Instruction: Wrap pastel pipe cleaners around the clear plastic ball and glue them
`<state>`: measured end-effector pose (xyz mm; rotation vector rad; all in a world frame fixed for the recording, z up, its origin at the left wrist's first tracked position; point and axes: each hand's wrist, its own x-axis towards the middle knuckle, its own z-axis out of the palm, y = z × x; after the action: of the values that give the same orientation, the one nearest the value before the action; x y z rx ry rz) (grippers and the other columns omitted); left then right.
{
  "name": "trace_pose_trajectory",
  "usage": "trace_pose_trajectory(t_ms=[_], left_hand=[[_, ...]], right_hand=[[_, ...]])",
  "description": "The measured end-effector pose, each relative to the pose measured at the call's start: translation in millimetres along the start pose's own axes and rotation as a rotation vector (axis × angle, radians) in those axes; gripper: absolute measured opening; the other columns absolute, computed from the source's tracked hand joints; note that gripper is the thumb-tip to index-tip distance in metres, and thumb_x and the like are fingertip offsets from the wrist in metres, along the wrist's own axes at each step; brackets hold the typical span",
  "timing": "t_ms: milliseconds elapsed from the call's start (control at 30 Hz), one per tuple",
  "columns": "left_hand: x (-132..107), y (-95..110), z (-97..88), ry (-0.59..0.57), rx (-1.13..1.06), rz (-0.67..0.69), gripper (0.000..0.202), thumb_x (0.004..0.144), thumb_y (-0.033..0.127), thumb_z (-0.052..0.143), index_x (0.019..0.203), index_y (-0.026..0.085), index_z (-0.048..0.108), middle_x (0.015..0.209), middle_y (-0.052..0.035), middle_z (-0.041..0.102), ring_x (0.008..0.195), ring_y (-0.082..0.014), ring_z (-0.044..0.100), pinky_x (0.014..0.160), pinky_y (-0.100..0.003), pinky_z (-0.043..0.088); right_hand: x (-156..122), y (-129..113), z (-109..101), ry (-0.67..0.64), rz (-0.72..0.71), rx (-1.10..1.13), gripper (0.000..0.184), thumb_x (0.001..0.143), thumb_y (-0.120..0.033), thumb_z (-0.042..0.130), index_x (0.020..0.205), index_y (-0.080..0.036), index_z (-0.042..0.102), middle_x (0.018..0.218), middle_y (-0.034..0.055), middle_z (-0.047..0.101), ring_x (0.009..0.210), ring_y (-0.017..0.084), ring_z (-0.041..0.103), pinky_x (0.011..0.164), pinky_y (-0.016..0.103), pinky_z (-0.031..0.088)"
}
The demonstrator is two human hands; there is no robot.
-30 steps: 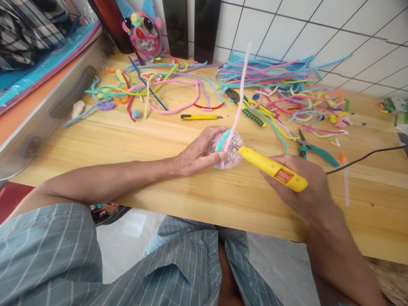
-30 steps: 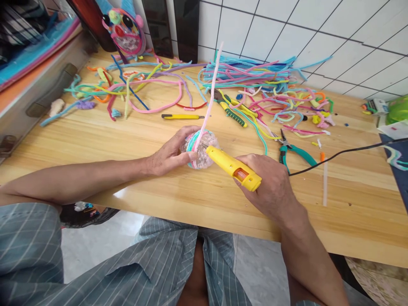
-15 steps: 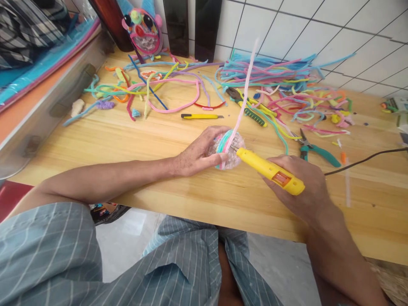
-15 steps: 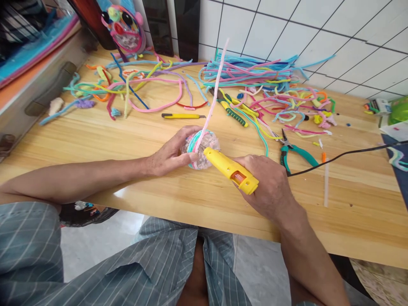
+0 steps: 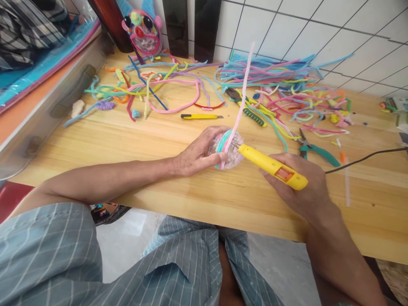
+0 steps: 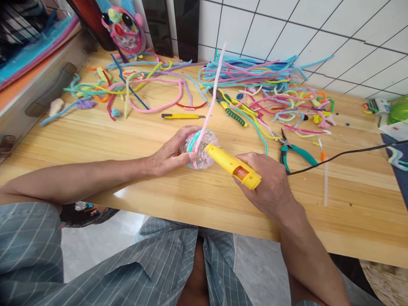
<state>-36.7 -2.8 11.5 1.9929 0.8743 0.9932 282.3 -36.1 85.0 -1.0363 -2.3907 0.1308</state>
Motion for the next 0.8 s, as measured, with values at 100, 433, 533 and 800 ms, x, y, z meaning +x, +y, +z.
trace_pose_trajectory(t_ms=[100,433,533,800], left_hand=[[0.1,1.4,-0.4,-0.005,0.0,-0.001,0.077,0.105,0.065,0.069,0.167,0.021,0.05,0.168,-0.0193,0.059,0.156,-0.0371,0.058,0.137,-0.055,0.047],[-0.2,-0.2,1.0,0.006,-0.02,0.007,0.078,0.106,0.066,0.068,0.165,0.02,0.05,0.167,-0.0193,0.059,0.156,-0.0351,0.058,0.137,-0.052,0.047],[-0.3,-0.7,0.9,0.002,-0.015,0.023,0.077,0.106,0.063,0.069,0.166,0.019,0.049,0.168,-0.0203,0.057,0.157,-0.035,0.058,0.137,-0.052,0.047],[0.1,0.1,-0.3,0.001,-0.008,0.022,0.076,0.105,0.062,0.07,0.166,0.021,0.051,0.167,-0.019,0.059,0.156,-0.0368,0.059,0.136,-0.055,0.047]], right_hand=[[0.9,1.0,2.5,-0.018,-0.02,0.0,0.013,0.102,-0.025,0.07,0.114,-0.029,0.072,0.094,0.0031,0.084,0.083,0.026,0.082,0.072,0.038,0.059],[-2.3,1.2,1.8,0.006,0.049,-0.006,0.013,0.103,-0.032,0.072,0.115,-0.031,0.074,0.095,0.003,0.084,0.083,0.027,0.081,0.072,0.04,0.06],[-2.5,0.7,2.9,0.017,0.057,0.005,0.013,0.103,-0.031,0.072,0.116,-0.032,0.074,0.096,0.0028,0.084,0.084,0.027,0.081,0.073,0.04,0.061],[-1.8,-0.2,1.8,-0.033,0.014,-0.004,0.015,0.101,-0.029,0.069,0.116,-0.03,0.074,0.093,0.0029,0.084,0.081,0.026,0.08,0.073,0.038,0.06]])
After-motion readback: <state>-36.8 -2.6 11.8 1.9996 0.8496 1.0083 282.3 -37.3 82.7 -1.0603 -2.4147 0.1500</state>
